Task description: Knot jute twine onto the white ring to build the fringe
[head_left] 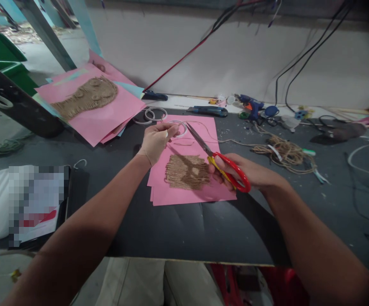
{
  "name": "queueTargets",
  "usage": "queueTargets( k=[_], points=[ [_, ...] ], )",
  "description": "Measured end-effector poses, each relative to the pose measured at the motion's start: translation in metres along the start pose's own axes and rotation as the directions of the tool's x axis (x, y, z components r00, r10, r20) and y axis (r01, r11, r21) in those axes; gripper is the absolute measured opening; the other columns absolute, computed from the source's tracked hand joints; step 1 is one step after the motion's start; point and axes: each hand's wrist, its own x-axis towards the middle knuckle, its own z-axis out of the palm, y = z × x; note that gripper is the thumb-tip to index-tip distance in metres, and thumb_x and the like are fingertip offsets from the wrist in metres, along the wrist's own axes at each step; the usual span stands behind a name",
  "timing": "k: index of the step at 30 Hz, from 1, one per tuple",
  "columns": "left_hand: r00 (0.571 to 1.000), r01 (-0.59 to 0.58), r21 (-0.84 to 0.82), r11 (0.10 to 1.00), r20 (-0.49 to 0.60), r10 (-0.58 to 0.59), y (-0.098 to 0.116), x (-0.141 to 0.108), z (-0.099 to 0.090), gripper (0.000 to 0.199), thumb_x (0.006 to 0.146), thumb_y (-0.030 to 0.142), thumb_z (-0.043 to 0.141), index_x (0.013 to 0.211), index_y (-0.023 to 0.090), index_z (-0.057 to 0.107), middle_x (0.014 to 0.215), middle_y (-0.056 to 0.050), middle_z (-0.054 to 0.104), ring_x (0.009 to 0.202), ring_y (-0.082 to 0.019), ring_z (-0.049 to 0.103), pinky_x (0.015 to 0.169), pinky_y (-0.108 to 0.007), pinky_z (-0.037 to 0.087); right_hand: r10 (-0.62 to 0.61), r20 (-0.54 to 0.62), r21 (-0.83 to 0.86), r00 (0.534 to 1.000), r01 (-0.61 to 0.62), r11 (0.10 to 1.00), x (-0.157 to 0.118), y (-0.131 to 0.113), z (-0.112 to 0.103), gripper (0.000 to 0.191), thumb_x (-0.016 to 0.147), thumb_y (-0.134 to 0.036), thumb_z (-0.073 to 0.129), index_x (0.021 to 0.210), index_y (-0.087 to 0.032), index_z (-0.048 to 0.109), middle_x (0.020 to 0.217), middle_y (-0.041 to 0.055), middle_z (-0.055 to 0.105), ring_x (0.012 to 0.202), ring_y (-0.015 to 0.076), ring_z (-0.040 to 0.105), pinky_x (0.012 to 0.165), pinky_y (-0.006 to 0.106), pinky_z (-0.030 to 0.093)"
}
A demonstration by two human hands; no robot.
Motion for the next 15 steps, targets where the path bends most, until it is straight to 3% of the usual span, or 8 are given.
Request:
queueTargets(
  k=[9,15],
  points=[
    [0.997,-0.072,0.037,0.997,0.029,0.071,0.001,-0.003,0.005,0.02,0.076,0.033,0.074,0.071,0.014,0.071,0.076,-0.006,0.072,0.069,-0.013,0.061,0.056,-0.024,0.045,-0.03,0.003,-0.076,1.0,0.03,0.997,0.0,0.003,0.0,0.06,0.087,-0.077,0.051,0.087,-0.017,0.057,0.069,0.0,0.058,0.046,0.0095,0.054,0.041,0.021,0.046],
    [0.994,-0.096,0.044,0.994,0.06,0.093,-0.008,-0.001,0.003,0.019,0.075,0.033,0.076,0.081,0.015,0.076,0.078,-0.006,0.074,0.075,-0.015,0.066,0.068,-0.027,0.052,-0.078,-0.03,-0.168,0.996,0.072,0.983,0.0,0.005,0.003,0.063,0.089,-0.079,0.044,0.086,-0.018,0.057,0.066,0.0007,0.058,0.043,0.0093,0.05,0.037,0.021,0.042]
  ],
)
